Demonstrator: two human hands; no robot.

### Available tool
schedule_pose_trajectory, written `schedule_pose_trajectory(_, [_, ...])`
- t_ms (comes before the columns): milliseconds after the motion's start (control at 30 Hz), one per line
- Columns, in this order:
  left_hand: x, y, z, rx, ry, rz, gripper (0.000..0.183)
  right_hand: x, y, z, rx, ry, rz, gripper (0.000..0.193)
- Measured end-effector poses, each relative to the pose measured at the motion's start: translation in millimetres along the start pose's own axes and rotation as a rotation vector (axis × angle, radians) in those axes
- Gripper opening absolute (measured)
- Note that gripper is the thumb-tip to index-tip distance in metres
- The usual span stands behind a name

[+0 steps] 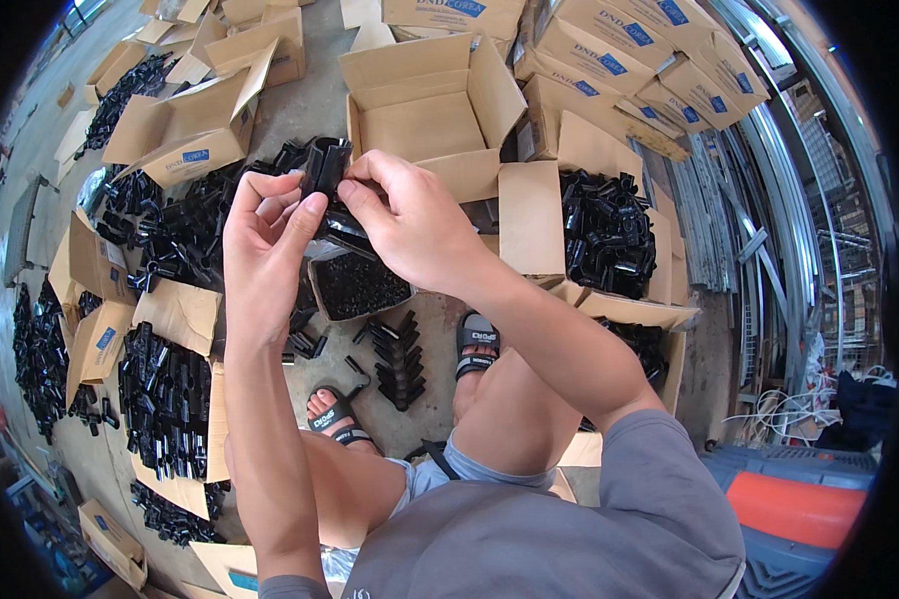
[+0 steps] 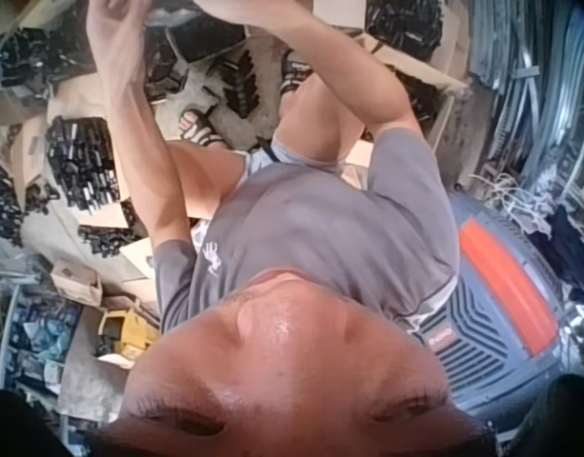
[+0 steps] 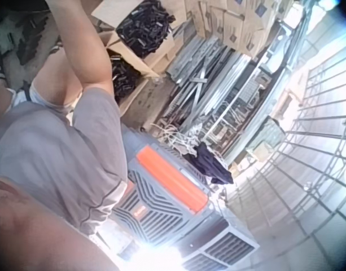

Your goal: The person sorts through a collection of black plastic components on the floor, picking them up and moving them between different open cardboard boxes.

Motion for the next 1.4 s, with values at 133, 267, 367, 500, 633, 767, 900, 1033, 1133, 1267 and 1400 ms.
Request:
schedule_pose_trajectory(133, [0.0,-6.8,0.6,-0.039,0.007,-0.045,0.021,-0.6,-4.0,-2.8,-0.02,-0.042,-0.001,0.019])
schedule_pose_trajectory(267, [-0.2,-18.9,3.4,-0.195,0.02,-0.103,0.022,-0.6,-2.6,-2.4,-0.052,-0.019,-0.053,0.018])
schedule_pose_trajectory(367, [0.0,-26.8,3.7,-0.291,0.096,-0.139,0.023,-2.5,3.9,0.5,0.032,0.038,-0.015,0.02])
schedule_pose_trajectory(500, [-0.8,-25.4,-0.2,-0.278,0.172,-0.056,0.023,-4.0,6.3,5.0,0.106,0.035,0.059,0.023])
schedule_pose_trajectory(633, [-3.6,-22.0,-0.1,-0.209,0.228,0.024,0.022,-5.3,25.7,9.9,0.223,0.076,0.113,0.023])
schedule_pose_trajectory(767, [-4.4,-21.0,-2.5,-0.227,0.239,0.039,0.023,-3.2,16.4,6.4,0.031,0.067,0.02,0.022])
schedule_pose_trajectory(900, [-3.5,-23.2,-4.7,-0.247,0.267,0.049,0.023,-5.8,16.0,13.2,0.225,0.161,0.047,0.024])
schedule_pose_trajectory(1033, [-7.3,-16.3,1.4,-0.199,0.255,0.1,0.022,-8.4,25.7,17.8,0.353,0.175,0.078,0.025])
schedule_pose_trajectory(1133, [-9.9,-12.4,1.0,-0.163,0.268,0.11,0.022,-9.8,30.2,20.0,0.352,0.136,0.166,0.023])
schedule_pose_trajectory(1267, [-9.0,-13.6,-2.6,-0.183,0.269,0.092,0.022,-7.5,24.6,23.3,0.429,0.277,0.024,0.023])
schedule_pose_trajectory(1400, [-6.5,-12.3,-10.4,-0.209,0.277,0.094,0.021,-5.6,25.5,30.8,0.485,0.192,0.083,0.025])
Point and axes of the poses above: each hand's wrist, its own x-axis towards the middle knuckle, its own z-axis out of the palm, y = z × x, the point moved 8 cm from there along x, towards the middle knuckle, and after that the axes turned 11 degrees about -z, right-handed, at the moved point
